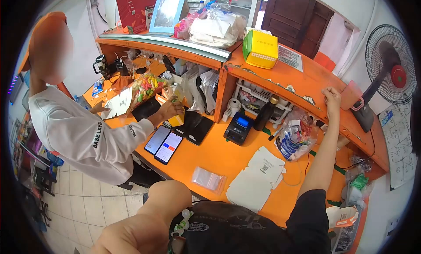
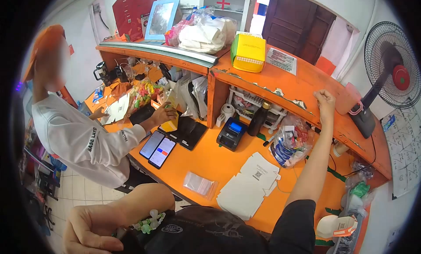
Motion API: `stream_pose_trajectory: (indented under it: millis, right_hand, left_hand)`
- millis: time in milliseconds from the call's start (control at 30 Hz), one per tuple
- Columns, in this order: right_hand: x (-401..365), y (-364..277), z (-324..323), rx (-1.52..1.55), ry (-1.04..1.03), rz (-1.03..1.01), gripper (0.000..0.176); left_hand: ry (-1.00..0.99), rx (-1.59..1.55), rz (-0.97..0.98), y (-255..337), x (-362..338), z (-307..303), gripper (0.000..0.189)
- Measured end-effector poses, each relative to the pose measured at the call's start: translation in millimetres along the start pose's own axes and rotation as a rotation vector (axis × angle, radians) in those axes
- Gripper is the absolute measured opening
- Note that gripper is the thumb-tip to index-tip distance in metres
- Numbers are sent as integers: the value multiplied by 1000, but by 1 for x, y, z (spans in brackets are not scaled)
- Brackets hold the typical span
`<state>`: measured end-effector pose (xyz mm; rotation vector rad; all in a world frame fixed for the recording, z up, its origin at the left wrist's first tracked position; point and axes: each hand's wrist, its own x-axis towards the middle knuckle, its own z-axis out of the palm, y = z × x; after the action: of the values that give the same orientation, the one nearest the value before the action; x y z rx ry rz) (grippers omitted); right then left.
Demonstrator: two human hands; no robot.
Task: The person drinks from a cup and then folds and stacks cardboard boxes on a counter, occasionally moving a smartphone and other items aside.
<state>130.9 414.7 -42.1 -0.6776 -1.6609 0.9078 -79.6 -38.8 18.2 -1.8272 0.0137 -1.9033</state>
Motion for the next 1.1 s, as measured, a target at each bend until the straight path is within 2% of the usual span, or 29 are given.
stream_pose_trajectory:
  millis: [133,200,233,300,333,400,533,667,733,800,833,900,933,1000,1033,1100]
  right_hand:
    - [2,-1,4,-23,36,-18,11]
    - [1,-7,9,-27,239,-299,12]
    - [-5,-16,9,-25,243,-298,12]
    - [-22,-41,11,-72,-77,-177,15]
    - [-32,-55,16,-71,-81,-171,15]
    - [-52,-79,27,-119,-384,-89,20]
    - [-74,-95,39,-206,-509,21,19]
    - [-100,-100,46,-200,-600,-1,14]
    - [-119,-105,54,-261,-719,27,13]
    - [-137,-100,58,-227,-787,87,13]
    - [-146,-94,61,-193,-853,147,12]
    - [-166,-76,71,-121,-871,143,14]
    - [-175,-68,77,-121,-871,145,14]
    - [-191,-51,86,-42,-935,376,15]
    - [-196,-43,89,-41,-934,377,15]
    - [-205,-27,94,-67,-1049,459,16]
  left_hand:
    - [-97,-63,-88,3,3,-7,48]
    - [13,-86,12,-7,1,3,48]
    - [68,-97,66,-14,1,9,47]
    - [179,-110,183,-22,0,16,47]
    - [178,-107,177,-17,1,10,47]
    - [-77,-85,-76,-1,4,-5,46]
    - [34,-94,38,-11,-1,5,46]
    - [-56,-118,-60,-3,0,-5,44]
    - [-77,-123,-89,-9,-3,-1,44]
    - [198,-165,317,-28,-10,14,45]
    - [200,-164,317,-24,-9,12,45]
    - [42,-47,31,-12,-4,6,45]
    - [43,-48,29,-16,-7,9,45]
    - [238,-136,282,-26,-13,16,45]
    - [238,-138,281,-23,-9,11,45]
    - [-117,-196,-59,-12,2,-2,45]
